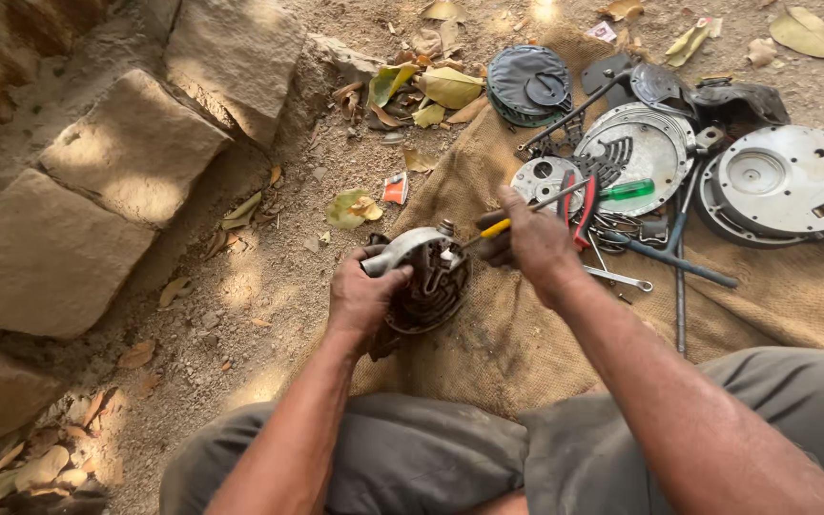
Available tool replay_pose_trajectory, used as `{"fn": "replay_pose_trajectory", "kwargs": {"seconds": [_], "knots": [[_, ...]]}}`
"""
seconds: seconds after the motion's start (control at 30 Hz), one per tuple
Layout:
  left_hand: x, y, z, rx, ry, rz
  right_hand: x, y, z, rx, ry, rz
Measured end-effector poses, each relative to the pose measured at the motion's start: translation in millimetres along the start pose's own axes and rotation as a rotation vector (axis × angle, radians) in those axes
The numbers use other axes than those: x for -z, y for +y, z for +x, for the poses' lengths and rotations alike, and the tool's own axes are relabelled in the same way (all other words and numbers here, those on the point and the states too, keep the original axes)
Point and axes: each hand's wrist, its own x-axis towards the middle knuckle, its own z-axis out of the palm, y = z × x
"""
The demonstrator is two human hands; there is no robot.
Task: The person scrubs the inside of a circular metal engine casing with a yellow-handled brush and wipes it with a dark cloth. The person rotates the casing to access different areas and continues scrubbing and wiping throughout the clip.
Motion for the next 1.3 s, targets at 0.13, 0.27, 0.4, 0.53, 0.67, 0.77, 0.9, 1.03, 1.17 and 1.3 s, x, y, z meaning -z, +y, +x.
{"fn": "replay_pose_trajectory", "kwargs": {"seconds": [0.13,0.27,0.4,0.53,0.67,0.77,0.9,1.03,1.17,1.3], "knots": [[-6,6,1,-0.208,0.044,0.076,8,2,4,0.086,0.085,-0.164],[-9,18,5,-0.217,0.051,0.311,0,-1,1,0.152,0.158,-0.573],[6,22,11,-0.039,-0.027,0.431,-1,4,3,0.241,0.104,-0.548],[12,10,11,-0.047,0.022,0.284,-1,12,8,0.279,0.073,-0.461],[9,3,19,-0.076,0.061,0.457,-5,18,8,0.314,0.048,-0.448],[4,-1,22,-0.057,0.05,0.408,-5,23,9,0.349,-0.008,-0.305],[6,-1,20,-0.066,0.045,0.412,-6,26,11,0.426,-0.018,-0.455],[3,3,17,-0.081,0.015,0.443,-9,32,6,0.439,0.065,-0.674],[-1,5,18,-0.094,0.028,0.452,-11,39,5,0.499,0.062,-0.688],[3,2,20,-0.077,0.011,0.434,-11,39,4,0.498,0.071,-0.649]]}}
